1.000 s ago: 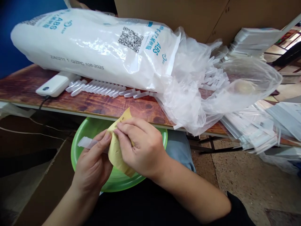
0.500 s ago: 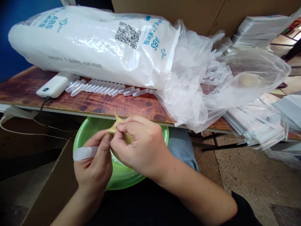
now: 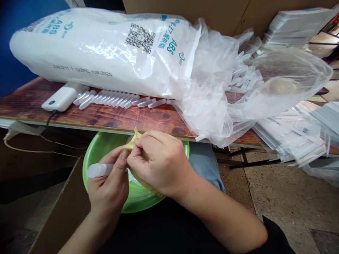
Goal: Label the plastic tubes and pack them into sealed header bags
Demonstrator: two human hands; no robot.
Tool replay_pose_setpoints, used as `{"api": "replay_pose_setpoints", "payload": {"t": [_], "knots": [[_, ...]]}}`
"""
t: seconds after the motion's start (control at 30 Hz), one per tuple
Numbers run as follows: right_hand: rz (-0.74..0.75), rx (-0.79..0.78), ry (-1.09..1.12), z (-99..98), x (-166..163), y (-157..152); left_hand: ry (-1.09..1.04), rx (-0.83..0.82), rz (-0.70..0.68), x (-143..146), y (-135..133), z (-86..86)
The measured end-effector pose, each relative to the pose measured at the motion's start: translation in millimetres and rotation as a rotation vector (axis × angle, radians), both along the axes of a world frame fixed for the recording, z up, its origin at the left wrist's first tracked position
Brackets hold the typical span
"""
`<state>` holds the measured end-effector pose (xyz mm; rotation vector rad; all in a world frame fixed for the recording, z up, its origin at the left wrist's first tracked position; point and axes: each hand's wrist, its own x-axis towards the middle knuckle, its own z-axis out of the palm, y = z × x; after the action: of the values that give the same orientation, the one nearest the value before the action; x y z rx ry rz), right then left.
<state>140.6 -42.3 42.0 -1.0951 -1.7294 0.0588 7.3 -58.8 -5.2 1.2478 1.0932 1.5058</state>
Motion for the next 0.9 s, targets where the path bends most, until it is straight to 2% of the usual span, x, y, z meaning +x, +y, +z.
{"api": "replay_pose_setpoints", "payload": {"t": [0.13,0.33,0.67,0.9], "knots": [[0.025,-0.004,0.040,-1.1,1.7,0.4,-0.043,-0.039,0.003,-0.8,0.3,-0.6],[0.183,-0.166,0.176,1.8,7.6,2.7,0.034,0.026,0.065,-1.1,1.1,4.2],[0.176,-0.150,0.115,0.8,7.1,2.0,-0.013,-0.042,0.021,-0.8,3.7,4.5],[0.116,-0.138,0.008,-0.1,4.7,-1.4,0.129,0.050,0.076,1.5,3.5,6.3]]}}
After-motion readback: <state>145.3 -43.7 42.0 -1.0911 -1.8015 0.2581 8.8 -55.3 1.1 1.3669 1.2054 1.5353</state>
